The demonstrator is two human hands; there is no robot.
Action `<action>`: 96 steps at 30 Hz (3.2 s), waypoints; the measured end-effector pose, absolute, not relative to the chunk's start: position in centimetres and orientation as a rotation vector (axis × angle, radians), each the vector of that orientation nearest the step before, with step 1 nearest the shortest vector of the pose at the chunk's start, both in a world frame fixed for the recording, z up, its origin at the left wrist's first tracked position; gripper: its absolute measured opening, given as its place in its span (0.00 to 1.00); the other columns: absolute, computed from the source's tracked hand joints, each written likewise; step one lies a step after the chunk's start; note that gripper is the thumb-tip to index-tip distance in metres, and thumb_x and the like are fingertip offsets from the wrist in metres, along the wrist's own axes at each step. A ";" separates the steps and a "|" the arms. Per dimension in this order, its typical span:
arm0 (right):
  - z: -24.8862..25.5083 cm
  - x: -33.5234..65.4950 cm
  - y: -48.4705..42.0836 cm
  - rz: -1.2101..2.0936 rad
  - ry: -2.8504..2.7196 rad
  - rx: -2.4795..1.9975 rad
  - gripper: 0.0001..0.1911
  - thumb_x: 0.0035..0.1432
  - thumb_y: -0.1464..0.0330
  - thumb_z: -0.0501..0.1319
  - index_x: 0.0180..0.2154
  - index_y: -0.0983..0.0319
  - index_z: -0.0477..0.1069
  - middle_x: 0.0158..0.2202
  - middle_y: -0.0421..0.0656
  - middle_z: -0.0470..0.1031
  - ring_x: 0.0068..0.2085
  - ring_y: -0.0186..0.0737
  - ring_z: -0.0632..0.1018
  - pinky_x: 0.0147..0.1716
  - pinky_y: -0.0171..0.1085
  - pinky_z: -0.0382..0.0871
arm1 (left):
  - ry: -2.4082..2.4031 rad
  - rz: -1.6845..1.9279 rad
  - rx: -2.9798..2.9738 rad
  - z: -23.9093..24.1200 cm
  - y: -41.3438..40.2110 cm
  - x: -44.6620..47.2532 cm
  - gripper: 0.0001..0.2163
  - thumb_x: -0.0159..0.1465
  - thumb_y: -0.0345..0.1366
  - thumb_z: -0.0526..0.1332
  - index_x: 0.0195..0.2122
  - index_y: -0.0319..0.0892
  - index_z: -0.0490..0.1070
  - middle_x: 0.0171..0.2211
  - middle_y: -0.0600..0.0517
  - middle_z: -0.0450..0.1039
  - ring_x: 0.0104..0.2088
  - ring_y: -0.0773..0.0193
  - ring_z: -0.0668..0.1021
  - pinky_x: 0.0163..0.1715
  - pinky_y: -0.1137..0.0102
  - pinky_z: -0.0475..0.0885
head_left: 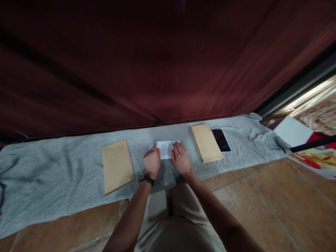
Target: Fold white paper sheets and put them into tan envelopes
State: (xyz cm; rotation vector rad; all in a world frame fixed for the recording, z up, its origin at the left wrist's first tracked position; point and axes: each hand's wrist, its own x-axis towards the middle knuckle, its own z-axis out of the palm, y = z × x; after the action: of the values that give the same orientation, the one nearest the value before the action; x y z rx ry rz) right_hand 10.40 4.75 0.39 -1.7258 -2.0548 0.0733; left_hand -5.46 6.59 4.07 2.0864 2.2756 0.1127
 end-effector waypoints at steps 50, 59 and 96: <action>-0.3 11.8 4.4 0.054 -1.993 -1.922 0.28 0.73 0.64 0.48 0.68 0.71 0.57 0.70 0.56 0.58 0.70 0.53 0.61 0.68 0.54 0.50 | 2.006 0.282 2.288 0.8 4.2 -3.4 0.27 0.72 0.42 0.51 0.72 0.45 0.54 0.74 0.41 0.46 0.73 0.46 0.50 0.69 0.47 0.50; -0.2 9.1 3.7 0.081 -2.186 -1.689 0.26 0.75 0.62 0.47 0.67 0.65 0.62 0.69 0.50 0.61 0.70 0.45 0.62 0.68 0.47 0.54 | 1.967 0.271 2.331 0.4 4.2 -3.7 0.26 0.72 0.36 0.48 0.72 0.43 0.53 0.74 0.39 0.43 0.74 0.46 0.49 0.69 0.47 0.49; -0.4 12.7 3.1 0.100 -2.245 -1.653 0.29 0.72 0.59 0.52 0.67 0.69 0.61 0.70 0.54 0.60 0.70 0.51 0.61 0.70 0.52 0.46 | 1.668 -0.089 2.647 3.3 4.7 -6.0 0.25 0.72 0.37 0.50 0.67 0.30 0.60 0.68 0.32 0.59 0.68 0.44 0.64 0.64 0.53 0.61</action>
State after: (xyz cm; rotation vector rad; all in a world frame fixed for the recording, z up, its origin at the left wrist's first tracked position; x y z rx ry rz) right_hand 12.66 3.08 -0.44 -1.6531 -2.2452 0.0997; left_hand -5.99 4.73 3.28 2.6466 1.6675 -0.0888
